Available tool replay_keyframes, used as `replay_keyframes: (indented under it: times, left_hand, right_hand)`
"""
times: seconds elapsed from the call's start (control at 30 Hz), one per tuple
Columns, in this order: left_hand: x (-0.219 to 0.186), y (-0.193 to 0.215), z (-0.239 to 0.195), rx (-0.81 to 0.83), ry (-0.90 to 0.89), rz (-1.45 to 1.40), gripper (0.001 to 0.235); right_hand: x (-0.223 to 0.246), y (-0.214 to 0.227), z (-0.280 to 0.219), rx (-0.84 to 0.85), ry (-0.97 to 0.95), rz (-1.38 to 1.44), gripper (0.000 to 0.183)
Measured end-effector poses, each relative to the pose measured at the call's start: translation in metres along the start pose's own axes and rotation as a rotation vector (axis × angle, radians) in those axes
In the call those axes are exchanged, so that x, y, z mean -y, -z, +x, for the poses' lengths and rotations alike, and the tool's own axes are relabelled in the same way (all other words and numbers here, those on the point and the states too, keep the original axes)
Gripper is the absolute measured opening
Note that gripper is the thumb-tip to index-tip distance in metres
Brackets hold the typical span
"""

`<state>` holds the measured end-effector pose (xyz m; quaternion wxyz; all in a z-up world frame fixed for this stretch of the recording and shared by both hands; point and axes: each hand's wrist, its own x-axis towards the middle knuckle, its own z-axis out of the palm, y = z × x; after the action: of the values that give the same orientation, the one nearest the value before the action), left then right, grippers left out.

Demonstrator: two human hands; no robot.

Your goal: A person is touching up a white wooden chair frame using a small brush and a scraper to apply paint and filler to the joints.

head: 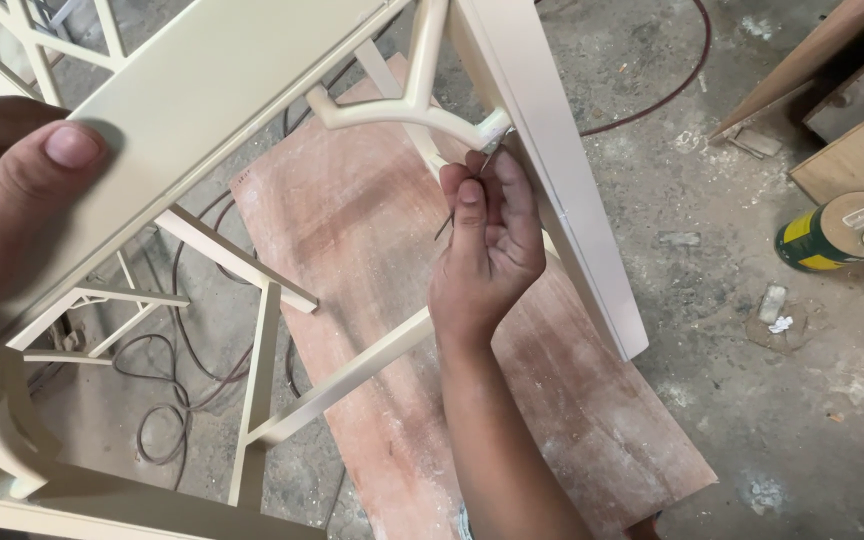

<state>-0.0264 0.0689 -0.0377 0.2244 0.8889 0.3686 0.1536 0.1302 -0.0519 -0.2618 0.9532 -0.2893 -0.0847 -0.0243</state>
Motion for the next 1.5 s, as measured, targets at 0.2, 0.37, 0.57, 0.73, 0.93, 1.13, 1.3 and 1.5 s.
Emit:
replay_keyframes:
  times: [0.2, 0.37, 0.57, 0.73, 0.93, 1.13, 1.3, 1.5]
  left_hand:
    - [0.018, -0.002, 0.006, -0.051, 0.020, -0.001, 0.052]
    - [0.033, -0.002, 0.014, -0.025, -0.035, -0.064, 0.054]
    - [-0.011, -0.002, 0.002, 0.008, -0.080, 0.032, 0.060]
    - [-0.022, 0.000, -0.003, -0.012, -0.064, 0.089, 0.060]
    - [-0.044, 0.002, -0.005, 0.033, -0.152, 0.240, 0.056]
    - [-0.093, 0.006, -0.014, 0.144, 0.245, 0.396, 0.079]
    - [-0.098, 0.000, -0.028, 0.320, 0.304, 0.316, 0.081]
    - [-0.091, -0.013, -0.051, 0.421, 0.167, 0.395, 0.070]
  right_hand:
    - [0.008, 0.006, -0.004, 0.076, -0.029, -0.112, 0.025]
    - [-0.001, 0.008, -0.003, 0.045, -0.015, 0.034, 0.030]
    - [0.007, 0.024, -0.015, 0.120, -0.050, -0.010, 0.028]
    - [0.028, 0.051, -0.036, 0.185, -0.101, -0.130, 0.030]
    - [0.067, 0.059, -0.027, 0.179, -0.113, -0.401, 0.030]
    - [0.106, 0.073, 0.001, 0.239, -0.135, -0.613, 0.026]
    - [0.126, 0.080, 0.040, 0.162, -0.331, -0.705, 0.021]
    - [0.144, 0.090, 0.049, 0.242, -0.367, -0.836, 0.020]
